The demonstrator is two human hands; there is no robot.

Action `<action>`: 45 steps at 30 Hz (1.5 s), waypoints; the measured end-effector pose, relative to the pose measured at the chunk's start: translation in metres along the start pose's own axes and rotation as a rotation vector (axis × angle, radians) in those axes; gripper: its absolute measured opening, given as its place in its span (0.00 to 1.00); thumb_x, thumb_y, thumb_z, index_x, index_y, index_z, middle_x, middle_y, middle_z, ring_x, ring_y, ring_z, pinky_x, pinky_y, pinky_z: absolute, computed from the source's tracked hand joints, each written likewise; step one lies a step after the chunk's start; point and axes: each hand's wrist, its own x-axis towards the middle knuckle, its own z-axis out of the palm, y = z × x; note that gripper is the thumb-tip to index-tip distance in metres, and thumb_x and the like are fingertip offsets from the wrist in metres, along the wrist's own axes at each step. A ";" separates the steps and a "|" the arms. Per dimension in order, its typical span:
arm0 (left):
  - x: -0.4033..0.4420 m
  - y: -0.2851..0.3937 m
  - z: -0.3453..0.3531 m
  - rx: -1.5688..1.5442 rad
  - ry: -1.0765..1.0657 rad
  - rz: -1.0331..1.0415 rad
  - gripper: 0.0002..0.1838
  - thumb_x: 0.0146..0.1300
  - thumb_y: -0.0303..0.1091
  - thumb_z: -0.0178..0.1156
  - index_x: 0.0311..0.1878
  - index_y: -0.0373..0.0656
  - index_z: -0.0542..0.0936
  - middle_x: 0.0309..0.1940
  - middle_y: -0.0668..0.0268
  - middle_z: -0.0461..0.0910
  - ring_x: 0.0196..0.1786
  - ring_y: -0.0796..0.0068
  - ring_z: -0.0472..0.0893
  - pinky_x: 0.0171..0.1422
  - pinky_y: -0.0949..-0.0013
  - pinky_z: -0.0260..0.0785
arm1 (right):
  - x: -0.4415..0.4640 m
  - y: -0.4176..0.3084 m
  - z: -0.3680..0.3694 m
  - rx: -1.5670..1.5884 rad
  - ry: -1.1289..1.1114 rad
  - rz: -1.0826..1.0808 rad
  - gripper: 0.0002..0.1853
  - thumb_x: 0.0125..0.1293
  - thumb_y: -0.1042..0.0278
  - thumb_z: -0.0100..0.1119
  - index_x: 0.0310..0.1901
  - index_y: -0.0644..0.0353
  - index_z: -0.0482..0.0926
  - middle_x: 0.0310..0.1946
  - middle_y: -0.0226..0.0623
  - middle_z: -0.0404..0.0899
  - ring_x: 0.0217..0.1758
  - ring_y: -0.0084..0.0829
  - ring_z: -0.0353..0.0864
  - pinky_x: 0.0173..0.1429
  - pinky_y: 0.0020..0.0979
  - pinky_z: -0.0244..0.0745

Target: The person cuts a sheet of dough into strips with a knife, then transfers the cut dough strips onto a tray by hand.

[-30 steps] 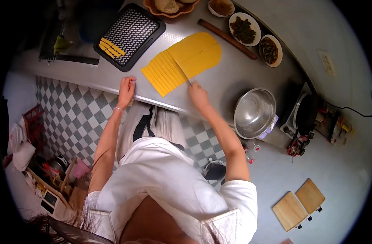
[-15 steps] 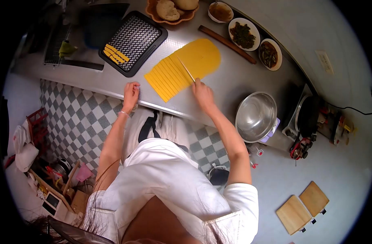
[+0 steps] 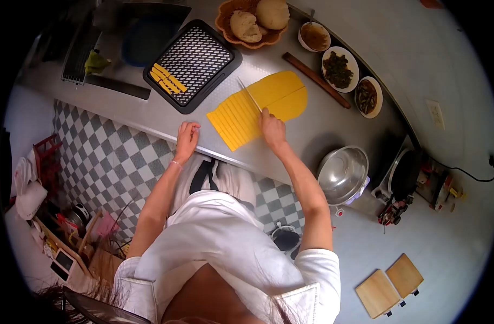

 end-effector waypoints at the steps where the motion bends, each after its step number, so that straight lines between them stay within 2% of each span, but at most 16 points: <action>1: 0.001 -0.001 0.004 -0.009 0.007 -0.005 0.08 0.56 0.22 0.54 0.40 0.42 0.76 0.32 0.62 0.70 0.40 0.62 0.71 0.48 0.63 0.63 | 0.002 0.002 -0.001 -0.014 -0.017 0.001 0.10 0.66 0.61 0.48 0.36 0.59 0.70 0.21 0.50 0.78 0.23 0.52 0.79 0.29 0.48 0.75; 4: 0.002 0.003 0.003 0.054 0.046 0.041 0.07 0.57 0.22 0.54 0.39 0.41 0.77 0.31 0.63 0.69 0.36 0.66 0.70 0.42 0.68 0.65 | 0.002 0.000 -0.004 -0.009 -0.038 0.003 0.09 0.66 0.62 0.48 0.37 0.59 0.70 0.22 0.51 0.78 0.24 0.52 0.79 0.30 0.49 0.75; 7: 0.002 0.003 0.005 0.017 0.033 -0.022 0.07 0.56 0.22 0.54 0.38 0.42 0.76 0.32 0.62 0.70 0.39 0.63 0.71 0.47 0.63 0.63 | 0.004 0.005 -0.001 0.001 -0.031 0.001 0.09 0.66 0.62 0.48 0.37 0.59 0.70 0.22 0.51 0.78 0.25 0.52 0.79 0.30 0.49 0.75; 16: 0.002 0.005 0.005 0.066 0.046 0.010 0.05 0.59 0.24 0.54 0.39 0.42 0.76 0.32 0.63 0.69 0.37 0.66 0.69 0.44 0.67 0.63 | 0.004 0.003 0.003 0.010 -0.051 0.020 0.09 0.66 0.62 0.47 0.36 0.59 0.69 0.21 0.51 0.79 0.24 0.52 0.79 0.30 0.49 0.75; 22: 0.003 0.009 0.004 0.045 0.041 -0.022 0.06 0.56 0.23 0.54 0.37 0.42 0.76 0.31 0.62 0.70 0.38 0.64 0.70 0.46 0.64 0.63 | 0.008 0.001 0.005 -0.057 -0.030 -0.002 0.10 0.64 0.62 0.51 0.33 0.60 0.68 0.16 0.48 0.77 0.20 0.50 0.78 0.25 0.47 0.73; 25: 0.003 0.012 0.003 0.039 0.040 -0.026 0.06 0.57 0.23 0.54 0.37 0.42 0.76 0.32 0.62 0.70 0.39 0.64 0.70 0.47 0.64 0.63 | 0.009 0.003 0.010 -0.102 -0.012 -0.043 0.09 0.64 0.63 0.51 0.32 0.60 0.69 0.15 0.48 0.76 0.19 0.49 0.78 0.22 0.45 0.73; 28: 0.003 0.007 0.004 0.028 0.037 -0.015 0.07 0.57 0.22 0.54 0.38 0.42 0.76 0.32 0.62 0.70 0.39 0.63 0.70 0.47 0.65 0.63 | 0.010 0.000 0.009 -0.122 -0.056 -0.012 0.06 0.61 0.68 0.49 0.33 0.61 0.69 0.16 0.47 0.77 0.21 0.47 0.80 0.25 0.45 0.76; 31: 0.003 0.011 0.000 0.031 0.032 0.005 0.07 0.57 0.23 0.54 0.38 0.42 0.76 0.32 0.62 0.70 0.39 0.63 0.70 0.47 0.65 0.63 | 0.007 0.008 0.026 -0.177 0.086 -0.064 0.08 0.63 0.64 0.51 0.32 0.58 0.69 0.13 0.45 0.76 0.16 0.45 0.78 0.21 0.43 0.75; 45: 0.001 0.003 0.007 0.016 0.073 -0.004 0.07 0.55 0.22 0.55 0.37 0.43 0.77 0.31 0.63 0.70 0.37 0.64 0.70 0.45 0.64 0.63 | -0.003 0.015 0.016 -0.173 -0.002 -0.049 0.09 0.65 0.62 0.50 0.33 0.58 0.67 0.14 0.46 0.77 0.18 0.45 0.79 0.22 0.42 0.76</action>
